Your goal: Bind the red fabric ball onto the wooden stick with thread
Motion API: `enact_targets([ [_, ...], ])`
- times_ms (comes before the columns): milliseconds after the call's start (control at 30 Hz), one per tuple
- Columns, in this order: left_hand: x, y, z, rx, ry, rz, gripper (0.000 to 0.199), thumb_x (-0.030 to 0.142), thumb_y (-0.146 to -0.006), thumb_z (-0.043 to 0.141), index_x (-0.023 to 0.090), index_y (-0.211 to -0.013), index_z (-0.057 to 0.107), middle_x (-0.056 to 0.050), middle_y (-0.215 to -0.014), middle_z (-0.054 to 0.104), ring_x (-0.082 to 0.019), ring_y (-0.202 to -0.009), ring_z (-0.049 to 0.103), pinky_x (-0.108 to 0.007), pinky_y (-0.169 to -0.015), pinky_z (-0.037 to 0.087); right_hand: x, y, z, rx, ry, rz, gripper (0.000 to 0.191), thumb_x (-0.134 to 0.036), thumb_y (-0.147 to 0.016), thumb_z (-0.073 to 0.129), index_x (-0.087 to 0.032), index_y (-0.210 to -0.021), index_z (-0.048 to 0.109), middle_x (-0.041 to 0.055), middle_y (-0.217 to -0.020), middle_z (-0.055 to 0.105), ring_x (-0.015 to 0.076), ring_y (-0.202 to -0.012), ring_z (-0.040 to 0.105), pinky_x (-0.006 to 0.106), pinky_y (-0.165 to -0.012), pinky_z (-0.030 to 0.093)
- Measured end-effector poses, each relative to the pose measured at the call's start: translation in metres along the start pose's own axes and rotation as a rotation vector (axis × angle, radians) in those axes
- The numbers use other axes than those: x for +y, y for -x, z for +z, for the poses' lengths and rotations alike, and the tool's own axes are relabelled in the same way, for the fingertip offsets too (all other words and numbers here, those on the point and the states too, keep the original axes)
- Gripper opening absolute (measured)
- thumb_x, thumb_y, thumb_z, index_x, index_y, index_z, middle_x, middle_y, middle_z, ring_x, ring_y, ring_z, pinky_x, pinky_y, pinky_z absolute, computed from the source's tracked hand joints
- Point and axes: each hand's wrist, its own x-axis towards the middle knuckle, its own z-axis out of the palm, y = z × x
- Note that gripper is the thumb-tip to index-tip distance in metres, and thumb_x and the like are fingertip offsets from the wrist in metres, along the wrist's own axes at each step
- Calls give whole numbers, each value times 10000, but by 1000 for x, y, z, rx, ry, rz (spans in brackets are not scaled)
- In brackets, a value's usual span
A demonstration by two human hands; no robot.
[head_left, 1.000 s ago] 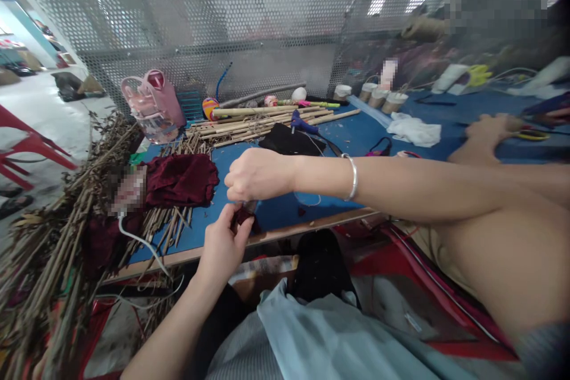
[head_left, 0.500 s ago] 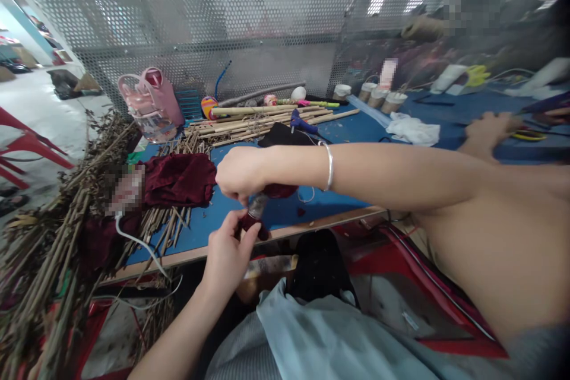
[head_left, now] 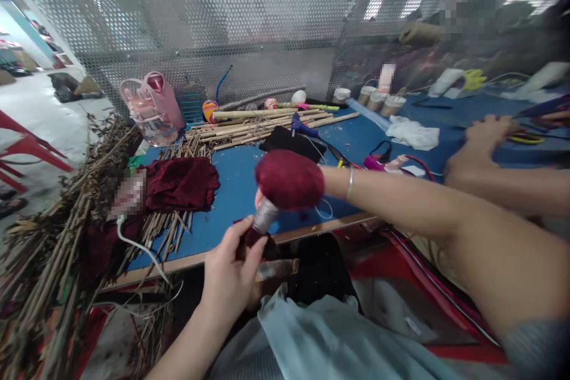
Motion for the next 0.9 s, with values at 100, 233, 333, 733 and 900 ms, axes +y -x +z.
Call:
enact_targets([
  [100,-9,-9,4,131,27,-158,323,333,-793,597,160,-1063,561,-37,-869,681,-111,-699,606,-208,-670,475,-5,21,40,112,41,-138,264,-282,-875,479,-111,-922,675,33,-855,688,99,-745,581,200,-678,386],
  [233,-20,-15,11,-44,-68,-194,318,350,-807,556,152,-1056,570,35,-638,581,-75,-488,436,-180,-501,375,-29,49,53,238,473,-184,265,-245,-870,442,-154,-765,668,39,-708,669,114,-626,562,233,-559,284],
  [333,-23,-15,17,-88,-130,-175,316,338,-814,538,148,-1065,566,64,-557,508,-72,-438,367,-181,-475,334,-55,57,39,103,716,-171,200,-196,-807,478,-172,-741,665,45,-683,670,125,-567,550,250,-506,210],
  [733,-7,-2,18,-241,-201,-138,262,343,-850,502,218,-1079,535,-53,-831,709,-198,-724,665,-256,-609,445,-68,1,-2,118,1124,-296,180,-240,-761,553,-202,-823,717,66,-740,697,192,-667,615,250,-524,321],
  [900,-14,5,24,-209,-219,-121,361,322,-865,476,216,-1207,435,-65,-864,702,-209,-741,671,-271,-610,462,-64,-11,8,86,1136,-249,166,-248,-733,608,-178,-829,725,88,-767,701,215,-728,635,269,-562,378],
])
